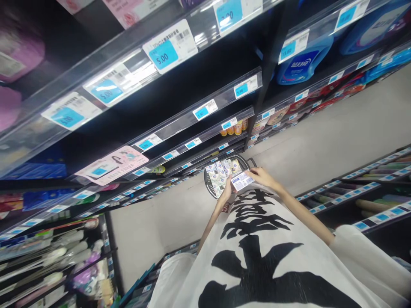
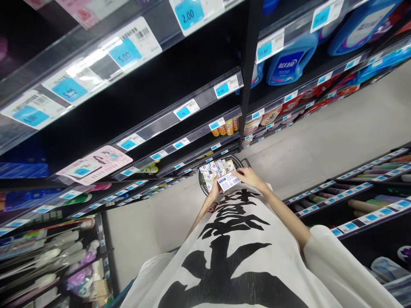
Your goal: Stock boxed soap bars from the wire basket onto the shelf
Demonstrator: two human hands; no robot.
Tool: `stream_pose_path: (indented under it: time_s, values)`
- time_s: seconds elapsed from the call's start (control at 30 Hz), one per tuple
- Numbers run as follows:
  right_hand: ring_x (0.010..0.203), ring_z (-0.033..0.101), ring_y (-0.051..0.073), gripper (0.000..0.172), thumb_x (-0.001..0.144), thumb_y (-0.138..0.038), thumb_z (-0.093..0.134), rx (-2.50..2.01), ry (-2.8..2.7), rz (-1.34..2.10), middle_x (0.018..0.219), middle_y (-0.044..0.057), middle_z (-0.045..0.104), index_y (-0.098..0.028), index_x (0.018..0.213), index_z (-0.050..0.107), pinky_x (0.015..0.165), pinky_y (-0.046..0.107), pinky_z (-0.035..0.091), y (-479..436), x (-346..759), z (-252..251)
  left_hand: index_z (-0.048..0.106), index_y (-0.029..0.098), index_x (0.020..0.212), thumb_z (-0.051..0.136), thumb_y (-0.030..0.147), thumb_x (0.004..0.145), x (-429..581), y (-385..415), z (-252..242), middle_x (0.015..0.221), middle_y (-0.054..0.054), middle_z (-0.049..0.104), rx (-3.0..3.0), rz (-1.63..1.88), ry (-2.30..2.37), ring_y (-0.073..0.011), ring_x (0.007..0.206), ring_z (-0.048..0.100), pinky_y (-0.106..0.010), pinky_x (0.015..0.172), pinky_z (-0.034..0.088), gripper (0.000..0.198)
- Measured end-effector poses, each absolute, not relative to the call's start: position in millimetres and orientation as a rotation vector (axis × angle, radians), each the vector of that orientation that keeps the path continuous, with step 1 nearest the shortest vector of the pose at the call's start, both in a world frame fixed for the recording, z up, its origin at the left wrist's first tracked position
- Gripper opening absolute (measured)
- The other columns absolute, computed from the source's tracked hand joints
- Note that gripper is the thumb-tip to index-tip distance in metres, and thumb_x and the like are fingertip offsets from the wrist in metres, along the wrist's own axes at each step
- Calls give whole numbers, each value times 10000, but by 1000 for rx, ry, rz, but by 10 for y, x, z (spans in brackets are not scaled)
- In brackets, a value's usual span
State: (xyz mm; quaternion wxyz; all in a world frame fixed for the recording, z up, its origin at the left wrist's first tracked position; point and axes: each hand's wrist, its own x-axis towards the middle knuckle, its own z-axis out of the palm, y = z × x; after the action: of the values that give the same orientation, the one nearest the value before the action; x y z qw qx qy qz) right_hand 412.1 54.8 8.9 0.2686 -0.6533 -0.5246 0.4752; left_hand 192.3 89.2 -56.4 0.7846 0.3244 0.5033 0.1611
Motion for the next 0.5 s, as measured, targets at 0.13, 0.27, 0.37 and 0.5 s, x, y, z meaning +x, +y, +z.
stream_pose_path:
  time_s: [0.13, 0.27, 0.37, 0.5]
  values:
    - [590, 528, 162, 625, 964, -762, 483, -1743, -1383, 1298, 594, -6, 586, -215, 686, 601, 600, 300, 394, 578, 4106, 51, 648, 171, 787, 381, 871, 893, 1925, 939, -532, 431, 12, 491, 710, 342, 1095, -131, 364, 399, -273, 418, 266, 756]
    - [702, 652, 207, 521, 959, -702, 562, -1662, -1274, 1298, 844, 31, 742, -223, 1084, 723, 659, 321, 510, 608, 4082, -29, 661, 149, 796, 340, 795, 938, 1927, 1012, -474, 434, -11, 524, 735, 326, 1064, -137, 357, 425, -266, 415, 238, 735]
    - [832, 696, 242, 551, 936, -662, 632, -1626, -1277, 1277, 1038, 68, 769, -226, 1268, 683, 767, 374, 578, 636, 4046, -81, 666, 141, 794, 305, 741, 969, 1927, 1064, -404, 431, -32, 549, 756, 328, 1026, -145, 361, 454, -260, 421, 241, 721]
    - [1135, 689, 323, 723, 826, -635, 780, -1581, -1349, 1258, 1294, 124, 708, -230, 1405, 629, 1003, 477, 579, 661, 3954, -112, 695, 119, 906, 300, 707, 995, 1935, 1093, -265, 511, -58, 632, 775, 347, 981, -161, 411, 511, -264, 446, 320, 714]
